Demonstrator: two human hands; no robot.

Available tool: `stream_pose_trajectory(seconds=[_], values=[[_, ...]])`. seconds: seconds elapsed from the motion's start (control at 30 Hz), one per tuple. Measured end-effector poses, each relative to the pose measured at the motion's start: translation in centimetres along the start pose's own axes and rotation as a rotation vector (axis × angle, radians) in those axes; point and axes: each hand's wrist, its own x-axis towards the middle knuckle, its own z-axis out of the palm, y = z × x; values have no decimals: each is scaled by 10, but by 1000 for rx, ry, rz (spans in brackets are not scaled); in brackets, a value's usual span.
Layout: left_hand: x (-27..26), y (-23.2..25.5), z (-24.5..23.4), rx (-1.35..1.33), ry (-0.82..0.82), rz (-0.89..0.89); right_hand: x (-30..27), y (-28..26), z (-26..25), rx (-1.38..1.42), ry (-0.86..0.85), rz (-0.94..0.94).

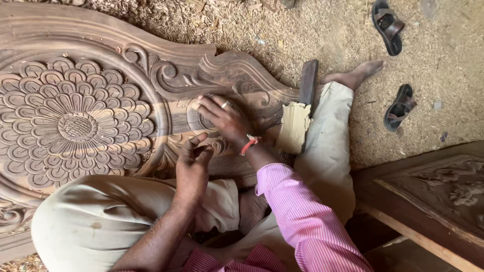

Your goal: The person sits on the floor and carves a large, ornate wooden panel using a chisel and mallet. They repeatedly strike the chisel to shape the wood and occasionally wipe away wood shavings with a cloth.

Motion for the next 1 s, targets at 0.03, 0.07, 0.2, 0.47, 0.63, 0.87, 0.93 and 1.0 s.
stream_pose_trajectory(seconds=[0.03,0.07,0.2,0.47,0.63,0.87,0.93,1.0], values=[[-3,-1,-3,-11,6,2,-1,3,-3,42,16,102],[-6,-2,-5,1,10,-14,0,11,-7,84,32,203],[-6,5,-11,-64,82,-2,16,-4,-19,240,-56,257],[-6,9,-6,-2,76,24,21,-26,-44,91,-16,63],[-7,8,-6,19,58,-29,16,-4,-39,390,55,341],[-1,5,-3,8,73,-24,3,2,-27,46,-31,279],[-4,5,-3,-10,63,0,0,-7,-14,-29,14,204],[-1,9,-2,25,81,-70,-5,-14,-9,-89,-71,5]])
